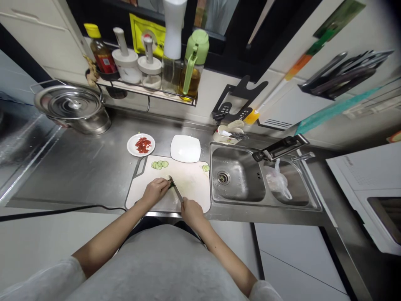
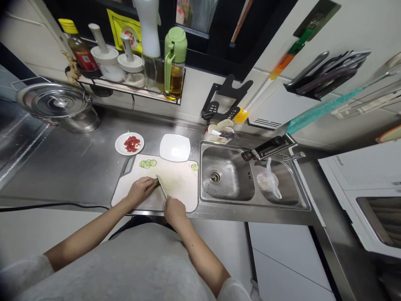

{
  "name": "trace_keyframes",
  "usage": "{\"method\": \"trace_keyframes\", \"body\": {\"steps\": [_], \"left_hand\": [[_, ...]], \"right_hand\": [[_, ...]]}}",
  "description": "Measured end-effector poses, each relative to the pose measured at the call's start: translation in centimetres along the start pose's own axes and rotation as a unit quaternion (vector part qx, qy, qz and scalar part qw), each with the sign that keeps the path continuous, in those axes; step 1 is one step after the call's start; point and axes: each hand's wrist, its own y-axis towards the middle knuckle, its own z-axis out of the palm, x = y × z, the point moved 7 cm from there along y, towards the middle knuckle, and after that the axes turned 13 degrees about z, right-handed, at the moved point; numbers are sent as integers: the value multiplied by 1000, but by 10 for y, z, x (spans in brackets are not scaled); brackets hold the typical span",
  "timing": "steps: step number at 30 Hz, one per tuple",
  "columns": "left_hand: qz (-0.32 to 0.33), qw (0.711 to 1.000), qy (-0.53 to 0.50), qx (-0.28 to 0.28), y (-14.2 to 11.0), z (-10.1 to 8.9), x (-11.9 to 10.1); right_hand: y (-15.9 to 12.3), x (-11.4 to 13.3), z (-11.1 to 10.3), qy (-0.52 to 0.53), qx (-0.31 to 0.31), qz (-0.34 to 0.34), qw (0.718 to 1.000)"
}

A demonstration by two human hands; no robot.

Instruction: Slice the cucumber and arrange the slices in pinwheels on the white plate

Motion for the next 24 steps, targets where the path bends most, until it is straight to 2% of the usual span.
{"method": "trace_keyframes", "body": {"steps": [11,24], "left_hand": [[-12,1000,-19,16,0,1,3],[-8,1000,-23,2,1,-1,4]], "right_hand": [[3,-2,1,-4,9,-1,1000],[7,1,7,-11,9,1,1000]]}}
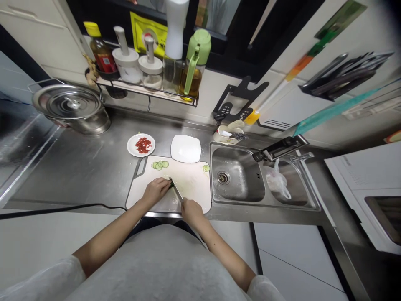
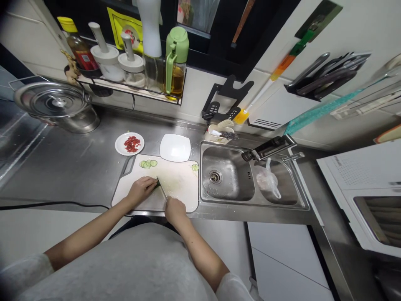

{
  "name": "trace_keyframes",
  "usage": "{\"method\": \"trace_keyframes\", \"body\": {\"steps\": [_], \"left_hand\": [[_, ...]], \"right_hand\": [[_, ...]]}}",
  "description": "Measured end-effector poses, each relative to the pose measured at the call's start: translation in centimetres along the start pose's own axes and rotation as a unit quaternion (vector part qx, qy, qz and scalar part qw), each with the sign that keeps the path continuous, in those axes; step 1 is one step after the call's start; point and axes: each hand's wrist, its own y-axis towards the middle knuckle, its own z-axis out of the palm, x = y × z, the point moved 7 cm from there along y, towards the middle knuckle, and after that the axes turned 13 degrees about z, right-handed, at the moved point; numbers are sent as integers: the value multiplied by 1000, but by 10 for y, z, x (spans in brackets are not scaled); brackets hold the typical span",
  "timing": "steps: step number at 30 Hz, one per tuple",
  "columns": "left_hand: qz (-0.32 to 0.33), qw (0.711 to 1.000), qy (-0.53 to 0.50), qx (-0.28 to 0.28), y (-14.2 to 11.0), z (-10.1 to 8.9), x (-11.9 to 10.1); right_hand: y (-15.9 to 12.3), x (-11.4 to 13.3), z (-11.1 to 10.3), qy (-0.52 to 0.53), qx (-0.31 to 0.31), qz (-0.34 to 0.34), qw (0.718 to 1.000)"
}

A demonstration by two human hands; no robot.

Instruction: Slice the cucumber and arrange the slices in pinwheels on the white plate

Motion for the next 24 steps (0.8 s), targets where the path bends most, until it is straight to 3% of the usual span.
{"method": "trace_keyframes", "body": {"steps": [16,24], "left_hand": [[-9,1000,-4,-1,-1,1,1],[-43,999,24,-14,-4,-5,-9]], "right_hand": [[8,4,16,6,-20,16,1000],[-7,-18,-7,8,-101,7,995]]}}
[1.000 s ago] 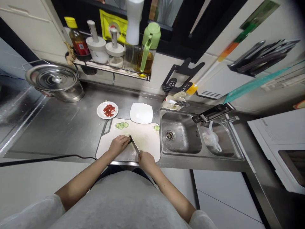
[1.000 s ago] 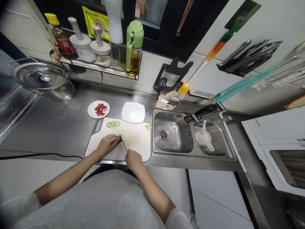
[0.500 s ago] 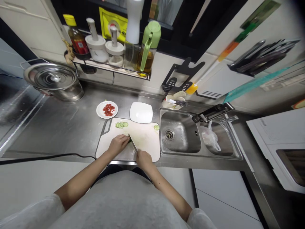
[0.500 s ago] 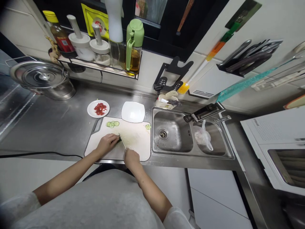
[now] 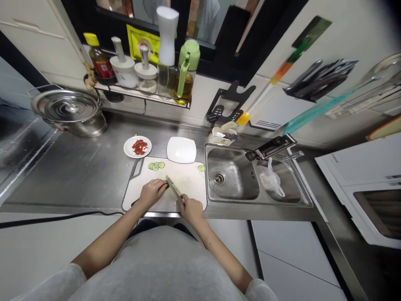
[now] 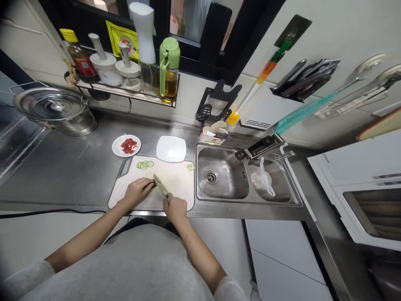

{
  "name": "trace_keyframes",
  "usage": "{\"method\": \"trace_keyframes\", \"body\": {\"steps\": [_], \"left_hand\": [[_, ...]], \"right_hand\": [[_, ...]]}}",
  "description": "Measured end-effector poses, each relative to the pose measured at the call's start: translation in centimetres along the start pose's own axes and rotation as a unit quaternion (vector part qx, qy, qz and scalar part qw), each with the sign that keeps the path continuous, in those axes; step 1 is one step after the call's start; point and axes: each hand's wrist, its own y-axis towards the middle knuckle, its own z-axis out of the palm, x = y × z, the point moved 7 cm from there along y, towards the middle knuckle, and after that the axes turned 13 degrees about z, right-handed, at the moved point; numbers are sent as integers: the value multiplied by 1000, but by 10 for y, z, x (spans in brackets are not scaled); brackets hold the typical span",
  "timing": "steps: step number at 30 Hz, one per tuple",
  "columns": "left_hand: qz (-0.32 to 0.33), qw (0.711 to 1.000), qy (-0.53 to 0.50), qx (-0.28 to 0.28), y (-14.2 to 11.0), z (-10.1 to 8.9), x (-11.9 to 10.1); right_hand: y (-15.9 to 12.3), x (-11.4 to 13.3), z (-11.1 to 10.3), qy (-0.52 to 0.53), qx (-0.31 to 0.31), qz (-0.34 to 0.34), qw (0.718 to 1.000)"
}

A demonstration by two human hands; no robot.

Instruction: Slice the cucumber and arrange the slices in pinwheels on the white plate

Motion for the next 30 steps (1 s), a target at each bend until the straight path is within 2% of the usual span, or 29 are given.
{"method": "trace_keyframes", "body": {"steps": [4,6,8,11,14,17,20,22,24,27,30], "left_hand": [[-81,994,-26,-62,7,-16,6],[-98,992,-41,-71,17,-21,7],[-80,994,-56,-44,32,-21,3],[-26,997,-70,27,51,-15,-6],[15,993,-86,84,60,-7,-16],[26,988,-121,96,61,-3,-22],[8,986,-151,76,60,0,-25],[-33,987,-152,46,59,2,-20],[-118,983,-143,-1,56,3,-6],[-255,958,-116,-65,46,3,22],[-296,948,-70,-92,46,1,41]], "right_hand": [[-4,-18,-20,-8,-56,8,998],[-5,-23,-25,-17,-73,5,997],[-6,-26,-26,-25,-79,-9,997],[-9,-28,-26,-35,-78,-24,996],[-12,-30,-28,-35,-76,-29,996],[-14,-35,-28,-29,-72,-26,997],[-14,-43,-25,-27,-69,-12,997],[-13,-50,-24,-25,-70,4,997],[-12,-57,-22,-20,-72,21,997],[-12,-68,-21,-6,-75,48,996],[-12,-76,-20,12,-74,67,995]]}}
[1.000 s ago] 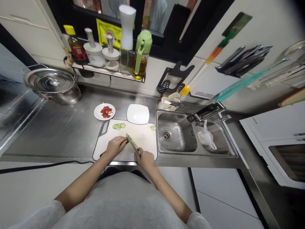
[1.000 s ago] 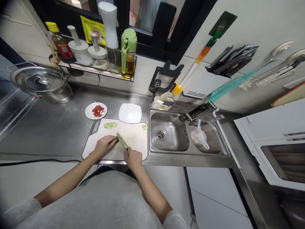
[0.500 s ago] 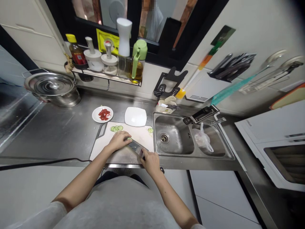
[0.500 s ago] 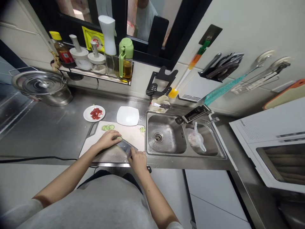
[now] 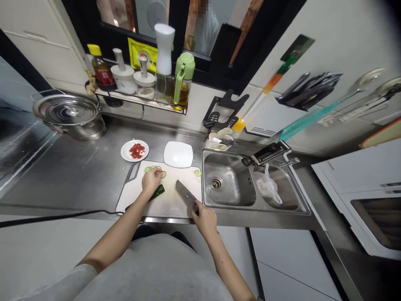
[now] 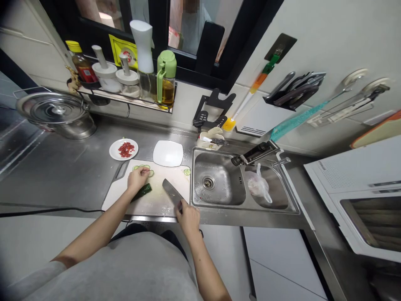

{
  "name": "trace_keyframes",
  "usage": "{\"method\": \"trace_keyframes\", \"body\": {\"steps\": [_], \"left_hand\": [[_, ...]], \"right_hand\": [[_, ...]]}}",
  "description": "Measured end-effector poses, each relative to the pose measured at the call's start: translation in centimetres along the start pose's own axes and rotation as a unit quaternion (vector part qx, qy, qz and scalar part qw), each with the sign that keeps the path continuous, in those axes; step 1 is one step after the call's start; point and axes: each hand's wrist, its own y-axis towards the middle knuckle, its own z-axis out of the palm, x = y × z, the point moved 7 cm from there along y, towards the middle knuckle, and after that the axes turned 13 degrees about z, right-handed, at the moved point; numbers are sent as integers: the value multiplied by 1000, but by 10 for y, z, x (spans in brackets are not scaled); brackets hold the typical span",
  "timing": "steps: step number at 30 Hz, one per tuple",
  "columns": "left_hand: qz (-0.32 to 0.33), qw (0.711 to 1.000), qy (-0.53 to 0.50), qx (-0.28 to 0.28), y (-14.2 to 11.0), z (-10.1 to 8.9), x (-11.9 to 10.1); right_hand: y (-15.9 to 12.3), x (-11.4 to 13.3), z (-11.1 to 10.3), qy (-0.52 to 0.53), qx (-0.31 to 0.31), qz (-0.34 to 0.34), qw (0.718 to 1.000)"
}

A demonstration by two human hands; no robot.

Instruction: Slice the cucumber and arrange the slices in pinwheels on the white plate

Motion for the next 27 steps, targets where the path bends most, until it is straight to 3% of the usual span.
{"method": "trace_keyframes", "body": {"steps": [6,12,21,27], "left_hand": [[-37,997,67,16,21,1,12],[-31,992,120,37,34,2,15],[32,982,177,60,39,6,9],[67,986,151,36,36,-4,2]], "right_hand": [[1,-5,3,20,12,13,1000],[3,-9,4,27,23,22,999],[5,-9,6,26,31,18,999],[4,-4,10,25,32,-5,999]]}}
